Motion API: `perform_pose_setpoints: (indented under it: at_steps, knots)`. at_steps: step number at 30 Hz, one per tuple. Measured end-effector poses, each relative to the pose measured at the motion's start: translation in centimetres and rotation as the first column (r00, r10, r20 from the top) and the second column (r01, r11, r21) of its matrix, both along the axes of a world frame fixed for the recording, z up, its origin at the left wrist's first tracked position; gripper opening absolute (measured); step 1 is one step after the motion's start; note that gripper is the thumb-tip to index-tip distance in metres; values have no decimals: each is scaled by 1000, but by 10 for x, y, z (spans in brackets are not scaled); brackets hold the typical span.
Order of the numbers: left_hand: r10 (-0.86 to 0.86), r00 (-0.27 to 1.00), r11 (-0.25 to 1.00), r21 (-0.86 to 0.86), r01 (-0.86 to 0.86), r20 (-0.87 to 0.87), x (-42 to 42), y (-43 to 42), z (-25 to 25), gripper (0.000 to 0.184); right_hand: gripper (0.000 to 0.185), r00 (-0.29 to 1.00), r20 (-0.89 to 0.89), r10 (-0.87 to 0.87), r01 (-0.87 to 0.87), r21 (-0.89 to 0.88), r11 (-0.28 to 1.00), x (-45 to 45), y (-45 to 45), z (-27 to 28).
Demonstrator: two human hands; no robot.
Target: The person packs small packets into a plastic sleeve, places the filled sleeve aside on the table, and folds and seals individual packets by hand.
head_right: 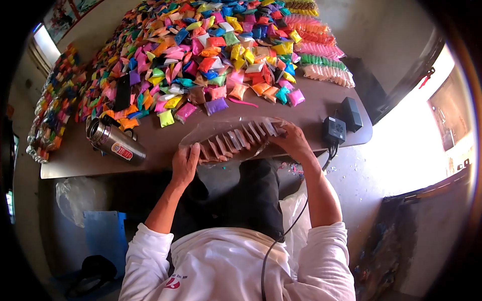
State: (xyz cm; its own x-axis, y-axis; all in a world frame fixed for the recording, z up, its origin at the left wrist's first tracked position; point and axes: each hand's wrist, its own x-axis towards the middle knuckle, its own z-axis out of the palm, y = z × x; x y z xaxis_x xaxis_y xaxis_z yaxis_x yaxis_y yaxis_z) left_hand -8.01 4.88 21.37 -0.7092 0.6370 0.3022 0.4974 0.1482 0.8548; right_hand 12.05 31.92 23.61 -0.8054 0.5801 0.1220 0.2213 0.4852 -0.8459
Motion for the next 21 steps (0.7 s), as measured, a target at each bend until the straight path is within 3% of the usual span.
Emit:
perform_pose_setpoints:
  at_steps: [2,10,12,14,18,21]
  knots:
    - [-27,999,997,-68,29,29,-8,0,1,45,51,999,35,1,-7,150,989,-1,6,0]
    - [-159,953,963,-171,207,259,-44,5,18,55,44,993,84,89,-94,58,994,-8,6,30]
    - [-125,970,982,-117,151,206,-47,9,18,54,40,993,5,119,-119,28,993,-8,9,27]
    - [-33,900,965,-221,142,435,-58,6,9,55,44,988,97,119,-101,-168,981,-7,16,20]
    - [20,791,977,-179,113,611,-60,17,29,51,32,973,213,91,-88,-23,996,-19,9,33]
    - [79,812,977,-207,52,578,-68,21,11,46,35,984,163,67,-60,-46,997,-21,13,26]
